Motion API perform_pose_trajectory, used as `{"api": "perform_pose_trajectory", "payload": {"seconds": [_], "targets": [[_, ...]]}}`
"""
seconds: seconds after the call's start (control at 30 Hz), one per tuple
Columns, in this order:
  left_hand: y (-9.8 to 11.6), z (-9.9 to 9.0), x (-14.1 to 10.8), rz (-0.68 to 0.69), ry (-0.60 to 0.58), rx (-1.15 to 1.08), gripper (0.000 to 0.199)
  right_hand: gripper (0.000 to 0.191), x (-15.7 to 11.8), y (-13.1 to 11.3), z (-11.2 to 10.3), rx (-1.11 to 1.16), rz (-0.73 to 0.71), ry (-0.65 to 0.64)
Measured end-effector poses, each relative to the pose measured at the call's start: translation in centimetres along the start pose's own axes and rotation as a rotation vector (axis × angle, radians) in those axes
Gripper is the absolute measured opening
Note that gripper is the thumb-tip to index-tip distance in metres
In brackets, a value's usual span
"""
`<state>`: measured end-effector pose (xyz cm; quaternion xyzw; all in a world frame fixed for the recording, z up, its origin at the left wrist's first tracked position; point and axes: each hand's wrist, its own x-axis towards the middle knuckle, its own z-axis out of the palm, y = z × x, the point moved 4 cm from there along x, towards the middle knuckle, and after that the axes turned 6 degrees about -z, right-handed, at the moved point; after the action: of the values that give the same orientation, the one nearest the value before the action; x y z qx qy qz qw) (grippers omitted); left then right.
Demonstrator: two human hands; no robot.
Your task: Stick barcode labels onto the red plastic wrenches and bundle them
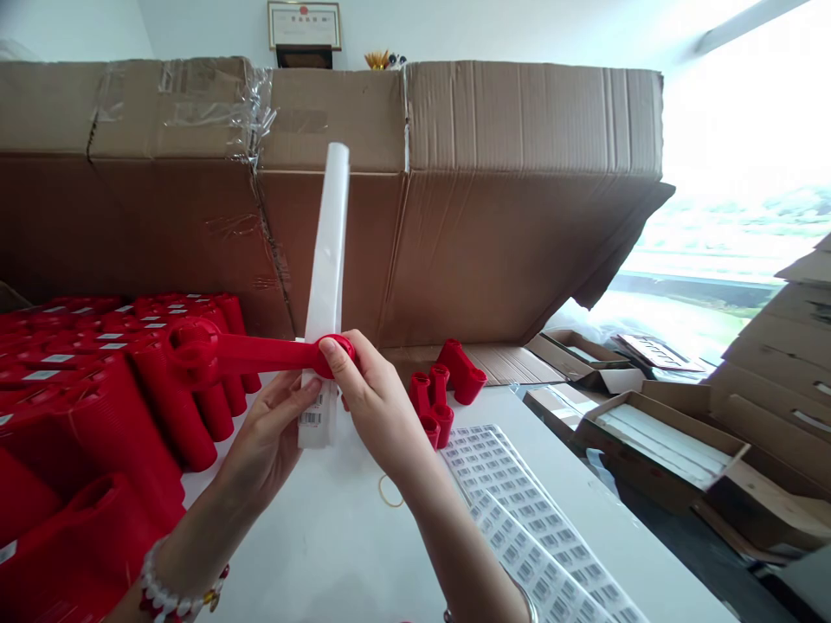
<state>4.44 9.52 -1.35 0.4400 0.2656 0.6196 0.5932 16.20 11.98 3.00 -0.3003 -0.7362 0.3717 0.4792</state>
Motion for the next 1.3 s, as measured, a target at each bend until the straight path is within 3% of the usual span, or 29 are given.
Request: {"api": "perform_pose_trajectory", "payload": {"seconds": [0.13, 0.27, 0.37, 0.47, 0.7, 0.83, 0.9, 0.97, 1.13, 1.3], "targets": [[0.8, 0.0, 0.1, 0.031, -0.016, 0.045, 0.058, 0.041, 0.1, -0.2, -0.3, 0.029, 0.021, -0.026], [3.0, -2.2, -0.1, 0.170, 0.086, 0.219, 0.081, 0.042, -0.1, -0.5, -0.8, 0.085, 0.078, -0.097], [5.1, -3.8, -0.6, 0.367, 0.062, 0.365, 0.053, 0.044, -0.3, -0.5, -1.0, 0.129, 0.122, -0.146], [6.0, -4.3, -0.8, 0.434, -0.043, 0.395, 0.017, 0.045, -0.4, -0.4, -0.7, 0.195, 0.157, -0.238], [5.7, -4.4, -0.5, 0.344, -0.020, 0.328, 0.018, 0.045, -0.1, -0.3, -0.5, 0.209, 0.166, -0.213], [4.8, -4.3, 0.1, 0.068, 0.042, 0.466, 0.038, 0.045, 0.1, -0.2, -0.9, 0.169, 0.153, -0.062], [4.2, -4.1, 0.0, -0.083, 0.046, 0.568, 0.038, 0.046, 0.1, -0.2, -1.1, 0.138, 0.131, 0.026], [3.9, -3.6, -0.2, -0.149, 0.035, 0.607, 0.035, 0.047, 0.0, -0.3, -1.3, 0.084, 0.090, 0.091], [3.5, -2.4, -0.9, -0.176, 0.016, 0.641, 0.027, 0.046, -0.3, -0.6, -1.1, -0.080, 0.003, 0.151], [3.4, -2.0, -1.4, -0.053, 0.175, 0.830, 0.022, 0.044, -0.7, -0.7, -0.4, -0.171, -0.017, 0.144]]}}
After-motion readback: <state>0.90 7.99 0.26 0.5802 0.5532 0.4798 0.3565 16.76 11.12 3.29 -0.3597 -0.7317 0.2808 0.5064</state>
